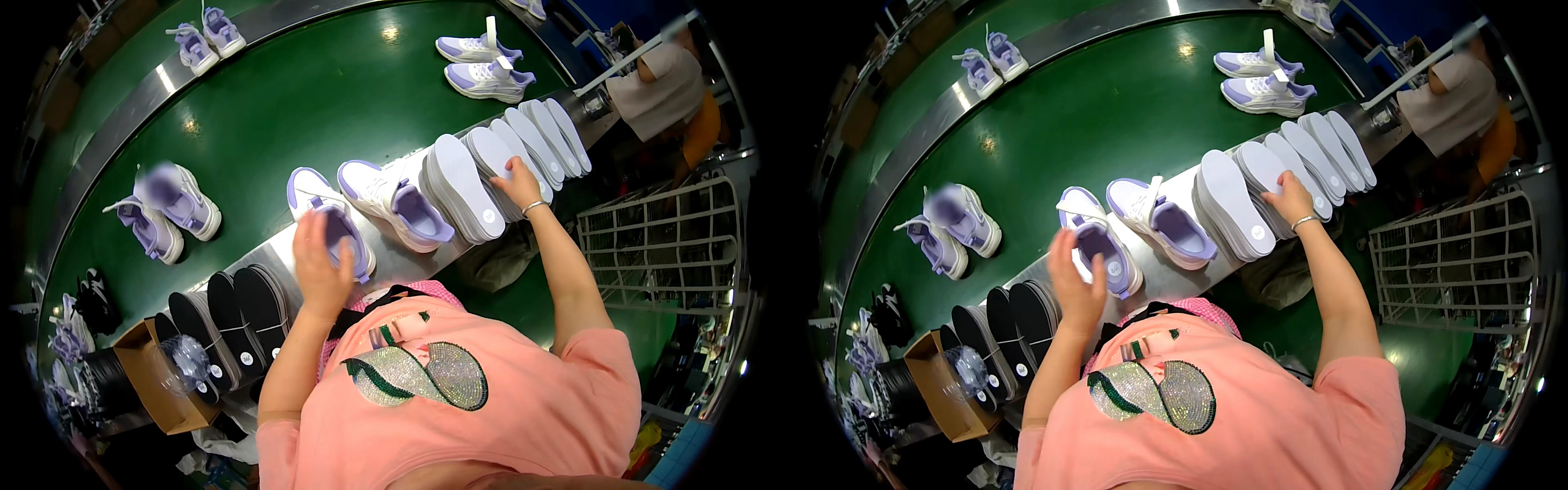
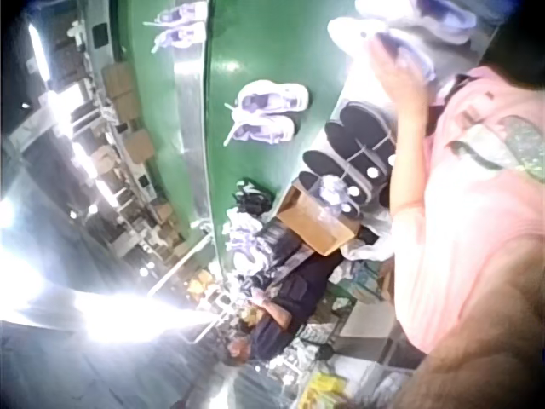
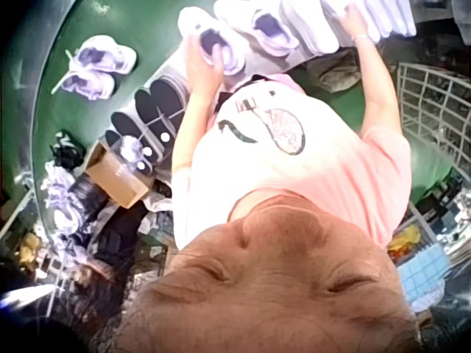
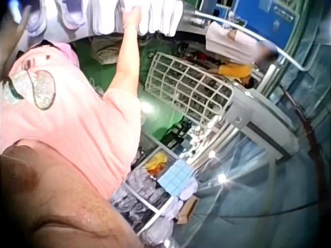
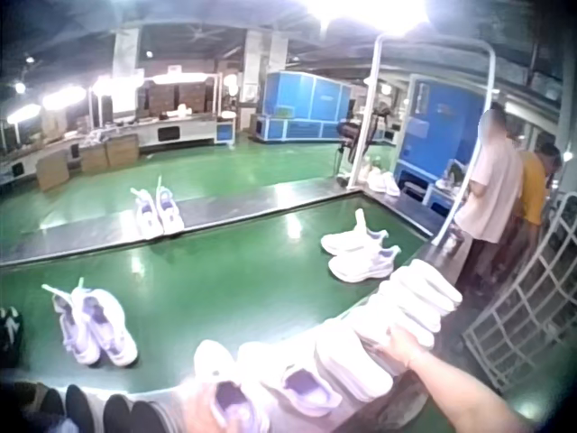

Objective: The person inserts insoles into shoes along an assembly line, retrieves more insoles from storage shelves, and fits insoles into additional sneakers.

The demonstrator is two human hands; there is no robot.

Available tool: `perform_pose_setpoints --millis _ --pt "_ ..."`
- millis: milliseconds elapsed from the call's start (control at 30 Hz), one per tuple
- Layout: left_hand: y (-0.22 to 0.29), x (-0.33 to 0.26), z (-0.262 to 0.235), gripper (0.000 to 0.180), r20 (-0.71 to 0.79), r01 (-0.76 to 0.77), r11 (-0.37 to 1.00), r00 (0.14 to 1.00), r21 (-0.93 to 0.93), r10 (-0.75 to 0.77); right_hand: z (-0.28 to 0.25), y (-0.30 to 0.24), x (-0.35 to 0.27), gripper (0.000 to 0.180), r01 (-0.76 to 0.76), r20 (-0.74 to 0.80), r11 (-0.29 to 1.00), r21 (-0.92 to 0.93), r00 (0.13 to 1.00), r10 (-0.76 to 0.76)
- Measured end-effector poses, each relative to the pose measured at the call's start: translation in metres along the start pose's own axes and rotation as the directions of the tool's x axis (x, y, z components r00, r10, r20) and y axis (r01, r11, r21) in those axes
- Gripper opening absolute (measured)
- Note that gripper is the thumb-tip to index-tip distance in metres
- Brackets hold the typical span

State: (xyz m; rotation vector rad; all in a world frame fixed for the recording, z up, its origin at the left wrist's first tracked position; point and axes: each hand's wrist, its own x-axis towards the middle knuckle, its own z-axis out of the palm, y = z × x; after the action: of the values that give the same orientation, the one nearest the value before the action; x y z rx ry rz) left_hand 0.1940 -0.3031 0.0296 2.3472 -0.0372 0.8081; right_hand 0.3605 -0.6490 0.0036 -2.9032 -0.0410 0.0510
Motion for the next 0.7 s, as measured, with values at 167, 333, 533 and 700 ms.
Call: perform_pose_setpoints --millis 167,333,533,700 --pt "0.026 0.021 0.064 0.051 0.255 0.195 0.926 0.96 -0.324 -0.113 -0.028 -0.015 -0.004 0.033 0.034 -0.167 0.995 -0.095 0.985 -0.049" --pt "0.007 0.044 0.105 0.033 0.533 0.337 0.939 0.809 -0.073 -0.249 -0.075 -0.075 -0.046 0.02 -0.367 0.489 0.547 0.753 0.867 -0.091" --pt "0.013 0.03 0.109 0.025 0.383 0.489 0.842 0.84 -0.227 -0.385 -0.032 -0.113 -0.081 0.022 -0.153 0.704 0.864 0.481 0.655 -0.276" --pt "0.0 0.024 0.115 0.025 0.494 0.565 0.763 0.783 -0.313 -0.377 0.021 -0.14 -0.078 0.016 0.637 0.254 0.769 -0.056 0.754 -0.606"
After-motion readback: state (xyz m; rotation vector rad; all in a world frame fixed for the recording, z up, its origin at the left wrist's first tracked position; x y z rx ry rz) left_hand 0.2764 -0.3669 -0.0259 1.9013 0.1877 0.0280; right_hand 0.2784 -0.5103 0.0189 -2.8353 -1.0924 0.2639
